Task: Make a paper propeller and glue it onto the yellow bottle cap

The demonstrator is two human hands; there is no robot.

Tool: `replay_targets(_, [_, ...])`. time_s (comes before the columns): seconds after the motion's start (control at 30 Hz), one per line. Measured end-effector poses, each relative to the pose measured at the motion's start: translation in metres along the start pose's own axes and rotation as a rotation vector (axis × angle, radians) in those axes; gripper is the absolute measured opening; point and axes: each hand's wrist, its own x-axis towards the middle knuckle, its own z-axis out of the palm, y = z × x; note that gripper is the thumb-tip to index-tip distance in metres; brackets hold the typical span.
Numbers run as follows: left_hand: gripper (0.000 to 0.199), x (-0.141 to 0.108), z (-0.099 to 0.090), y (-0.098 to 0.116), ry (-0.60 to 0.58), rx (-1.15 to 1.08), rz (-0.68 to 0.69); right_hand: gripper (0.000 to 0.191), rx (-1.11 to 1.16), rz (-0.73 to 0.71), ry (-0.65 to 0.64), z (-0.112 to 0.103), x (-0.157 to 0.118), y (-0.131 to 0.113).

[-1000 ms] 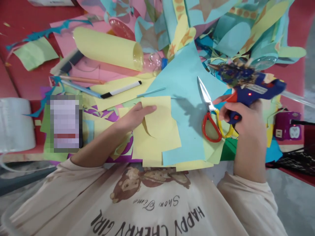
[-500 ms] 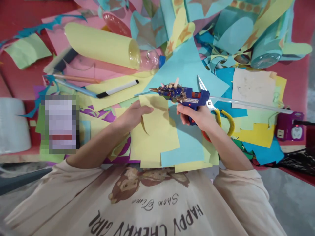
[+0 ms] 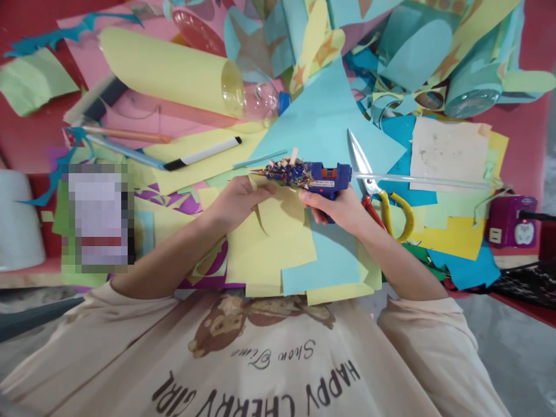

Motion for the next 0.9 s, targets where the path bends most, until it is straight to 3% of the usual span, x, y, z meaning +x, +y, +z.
replay_targets(0.4, [0.024,0.0019,-0.0002,-0.0005,-0.015,0.073,0.048,0.026,-0.028,0.055,-0.006,0.0015,-0.0004,-0.0028])
replay_targets(0.9, [0.027,0.0007,0.0001,-0.0011,-0.019,-0.013,0.067,0.023,-0.019,0.037,0.004,0.0005,0.0004,-0.0018])
